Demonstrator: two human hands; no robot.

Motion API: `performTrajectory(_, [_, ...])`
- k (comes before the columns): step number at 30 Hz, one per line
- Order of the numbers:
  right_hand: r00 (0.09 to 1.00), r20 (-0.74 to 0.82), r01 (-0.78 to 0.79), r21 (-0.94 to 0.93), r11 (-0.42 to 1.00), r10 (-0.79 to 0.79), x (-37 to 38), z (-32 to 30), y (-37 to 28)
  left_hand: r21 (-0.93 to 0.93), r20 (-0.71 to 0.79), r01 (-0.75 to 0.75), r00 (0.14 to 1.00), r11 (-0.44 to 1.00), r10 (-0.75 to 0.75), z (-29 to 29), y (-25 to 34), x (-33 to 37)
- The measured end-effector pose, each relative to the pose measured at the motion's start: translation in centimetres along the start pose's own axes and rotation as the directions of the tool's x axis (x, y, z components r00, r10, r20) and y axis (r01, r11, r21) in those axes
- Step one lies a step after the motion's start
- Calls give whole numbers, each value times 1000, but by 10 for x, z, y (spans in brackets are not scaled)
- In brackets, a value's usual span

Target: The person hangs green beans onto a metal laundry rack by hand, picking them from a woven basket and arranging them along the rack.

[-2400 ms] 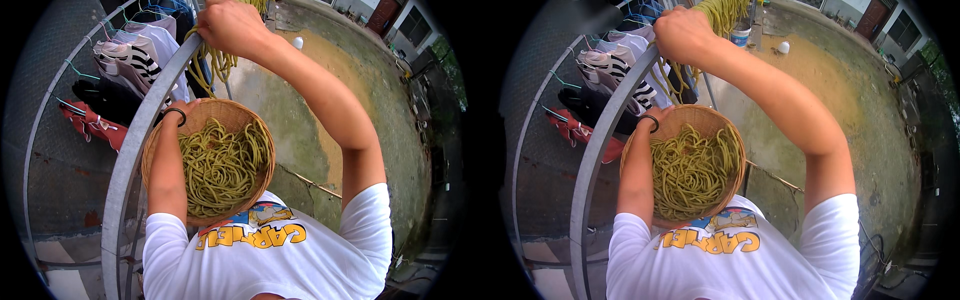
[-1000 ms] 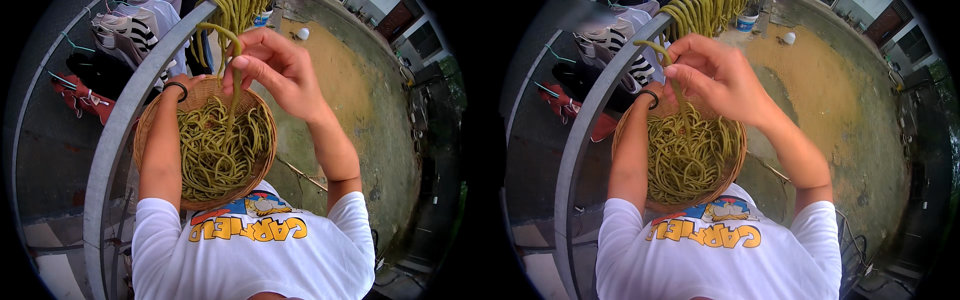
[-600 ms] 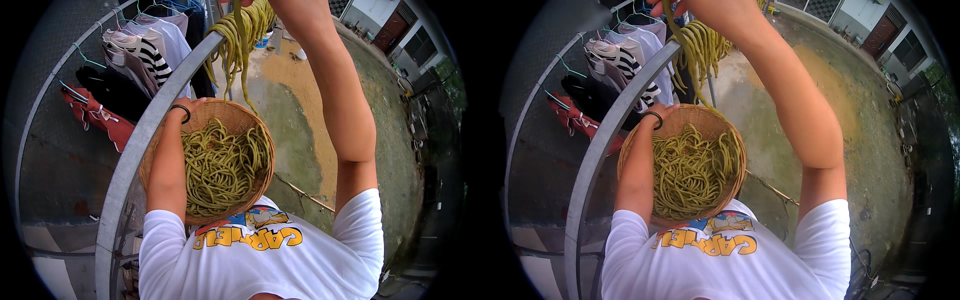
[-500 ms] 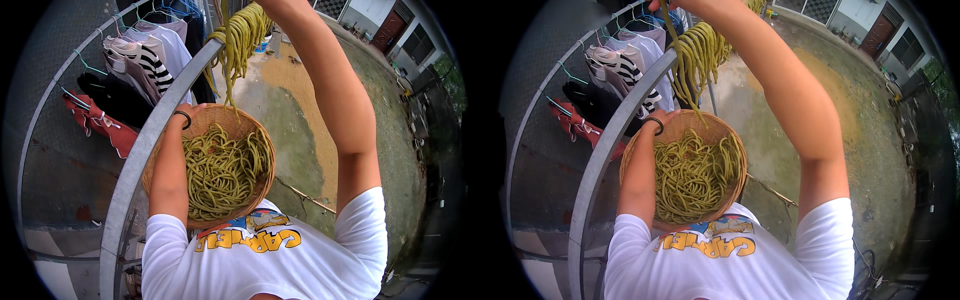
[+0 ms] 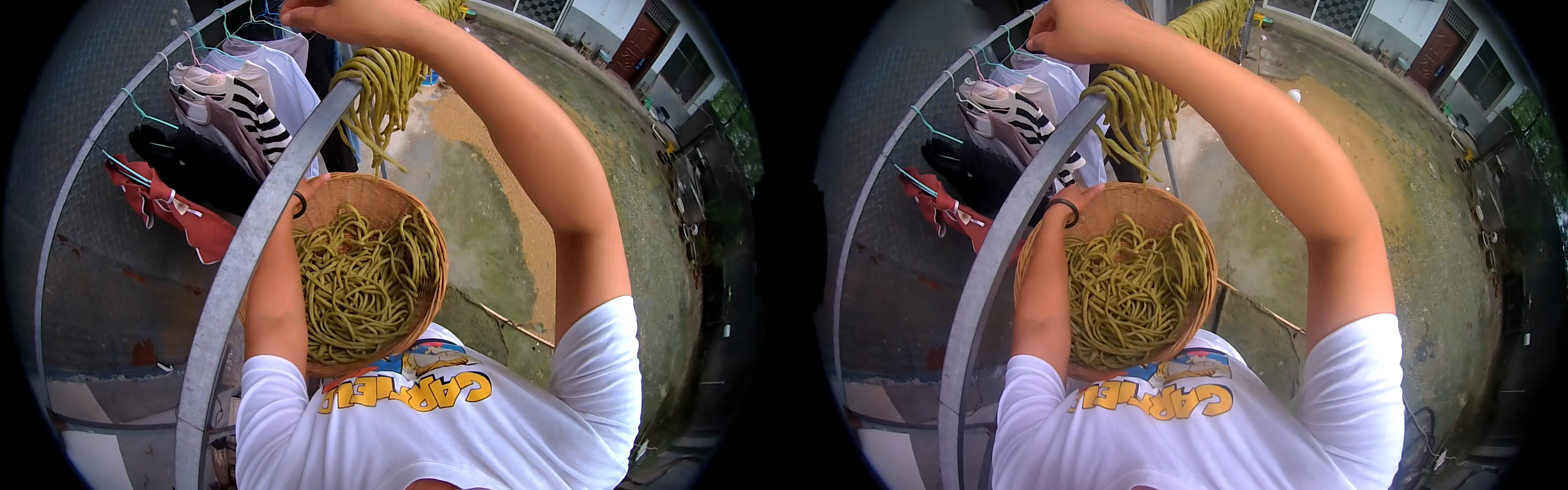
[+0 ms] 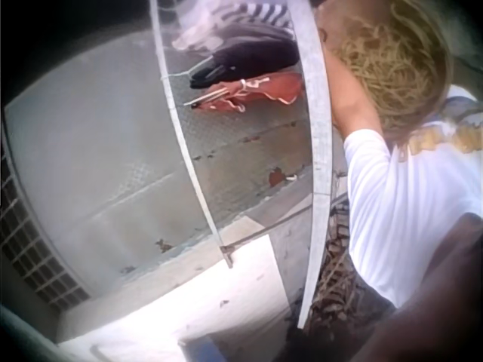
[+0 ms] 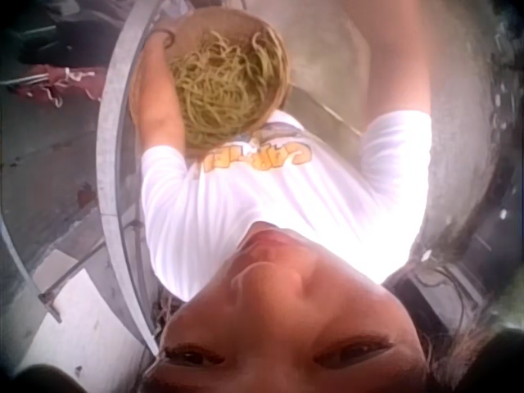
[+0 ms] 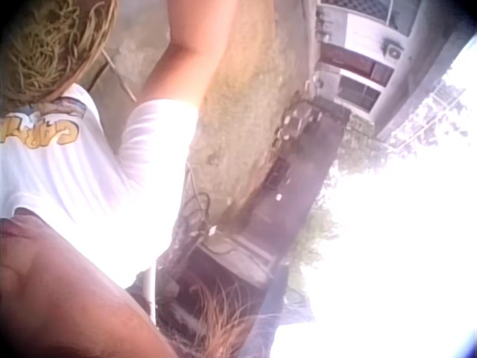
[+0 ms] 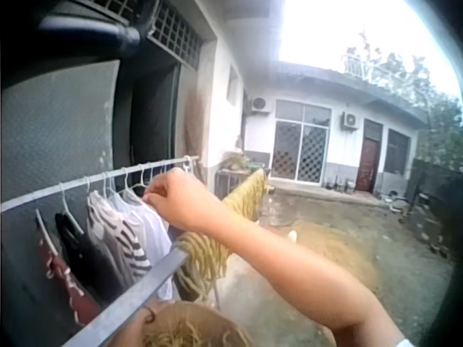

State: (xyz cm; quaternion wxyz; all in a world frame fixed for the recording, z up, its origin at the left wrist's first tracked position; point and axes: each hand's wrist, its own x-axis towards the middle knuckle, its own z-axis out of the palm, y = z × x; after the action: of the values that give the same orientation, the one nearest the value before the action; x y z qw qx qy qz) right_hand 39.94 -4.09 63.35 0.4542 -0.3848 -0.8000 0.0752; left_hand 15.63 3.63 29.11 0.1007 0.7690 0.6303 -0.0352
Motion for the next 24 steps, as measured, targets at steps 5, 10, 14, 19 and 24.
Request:
performTrajectory(5, [988,-122,-67,179,982,90,-72,-19,-22,-1,35,42,999,999,-42,-7,3,-6])
performTrajectory(10, [953,-209,-191,147,970,220,-188,5,-4,5,232,77,970,997,-76,-18,21,-5])
performTrajectory(14, [857,377,-353,-66,933,351,-274,46,-14,-59,235,75,970,995,-59,-4,10,4])
performTrajectory(19, [799,547,-194,-158,968,249,-342,103,-17,-71,229,64,972,995,-46,5,13,10])
performTrajectory(24, [798,592,-39,-141,989,116,-347,145,-22,-61,351,91,934,994,-64,-8,29,6])
